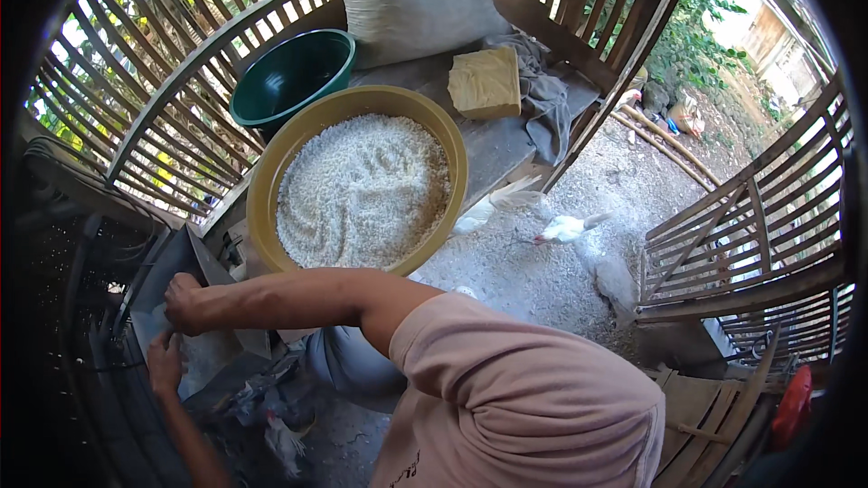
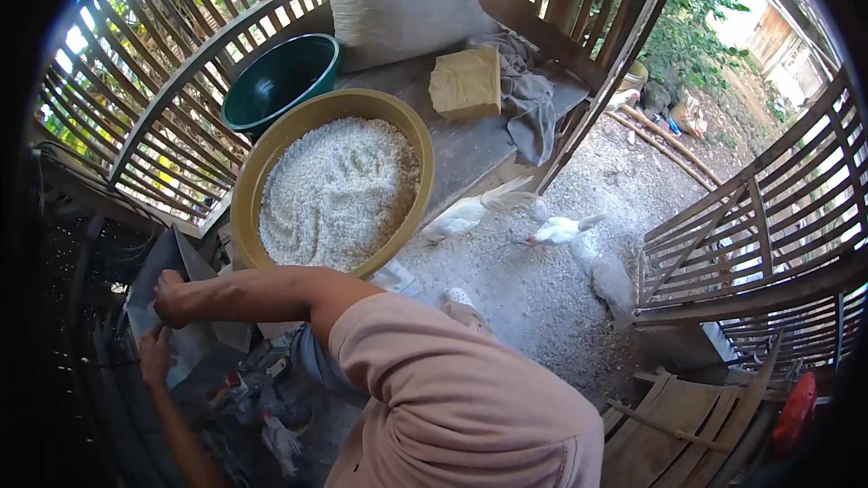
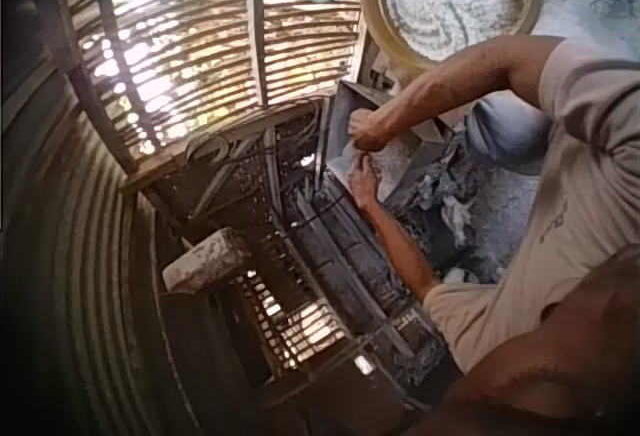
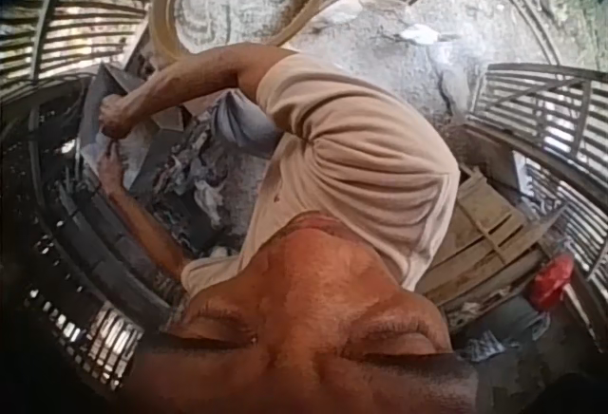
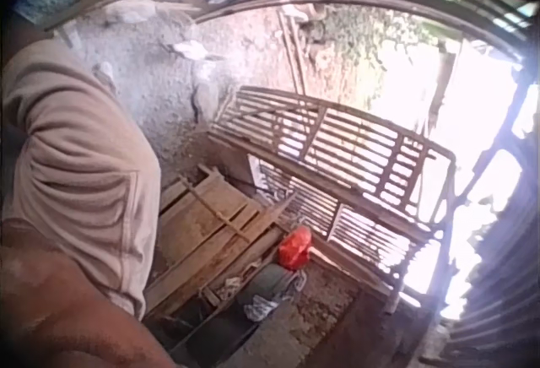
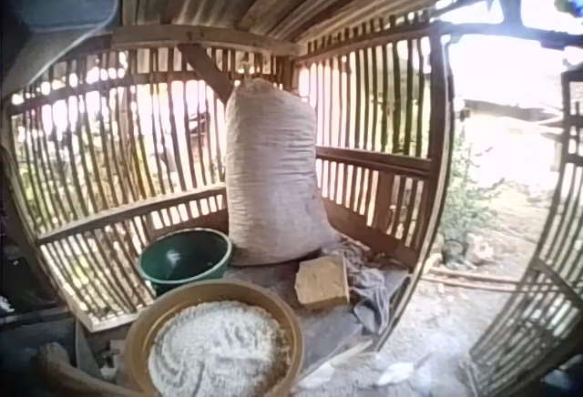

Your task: The person pours rice from a bowl into the hopper of a milling machine, uses their hands to push the rice through, and moves a bowl on a wooden bench.

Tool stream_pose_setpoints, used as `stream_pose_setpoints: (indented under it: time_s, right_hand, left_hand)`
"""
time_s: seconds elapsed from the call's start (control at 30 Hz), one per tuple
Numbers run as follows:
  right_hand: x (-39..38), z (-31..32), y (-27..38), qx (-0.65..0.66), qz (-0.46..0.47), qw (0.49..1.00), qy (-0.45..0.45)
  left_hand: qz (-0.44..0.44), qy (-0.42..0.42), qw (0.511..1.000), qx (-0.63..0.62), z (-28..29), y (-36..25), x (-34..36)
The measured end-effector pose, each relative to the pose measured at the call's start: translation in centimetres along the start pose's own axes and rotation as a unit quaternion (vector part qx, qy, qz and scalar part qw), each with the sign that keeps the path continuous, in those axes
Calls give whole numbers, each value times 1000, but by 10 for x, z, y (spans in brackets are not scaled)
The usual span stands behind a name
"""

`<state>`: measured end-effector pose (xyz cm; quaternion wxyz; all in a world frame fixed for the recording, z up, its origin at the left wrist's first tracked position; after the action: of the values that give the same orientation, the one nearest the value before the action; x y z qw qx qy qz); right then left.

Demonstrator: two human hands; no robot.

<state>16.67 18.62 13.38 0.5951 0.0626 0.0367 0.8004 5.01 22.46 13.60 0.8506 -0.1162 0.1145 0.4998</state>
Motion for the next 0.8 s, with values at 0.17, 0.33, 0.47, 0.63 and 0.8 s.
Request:
stream_pose_setpoints:
  time_s: [0.17,0.33,0.47,0.63,0.8]
  right_hand:
    - [-17,-2,1,-1,28,998,63]
    - [-53,16,0,-17,101,990,102]
    - [-37,-1,6,33,150,980,125]
    - [-18,-16,1,111,114,958,238]
    - [-29,16,9,74,447,891,-25]
  left_hand:
    - [-33,-57,990,-127,-6,-1,-14]
    - [-95,-132,986,-29,8,-31,-12]
    - [-42,-122,988,-87,7,-20,-8]
    - [-22,-164,980,-112,4,-4,-15]
    - [-43,-166,981,-86,10,-21,-23]
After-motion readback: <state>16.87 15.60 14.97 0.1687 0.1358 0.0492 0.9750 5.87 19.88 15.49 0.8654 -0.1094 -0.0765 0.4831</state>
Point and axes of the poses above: each hand's wrist, its own x-axis towards the middle knuckle, its own z-axis out of the back of the hand, y = z × x, the point moved 8 cm from there along x, towards the middle knuckle, and after that the axes turned 13 degrees about y, right-handed, at the moved point
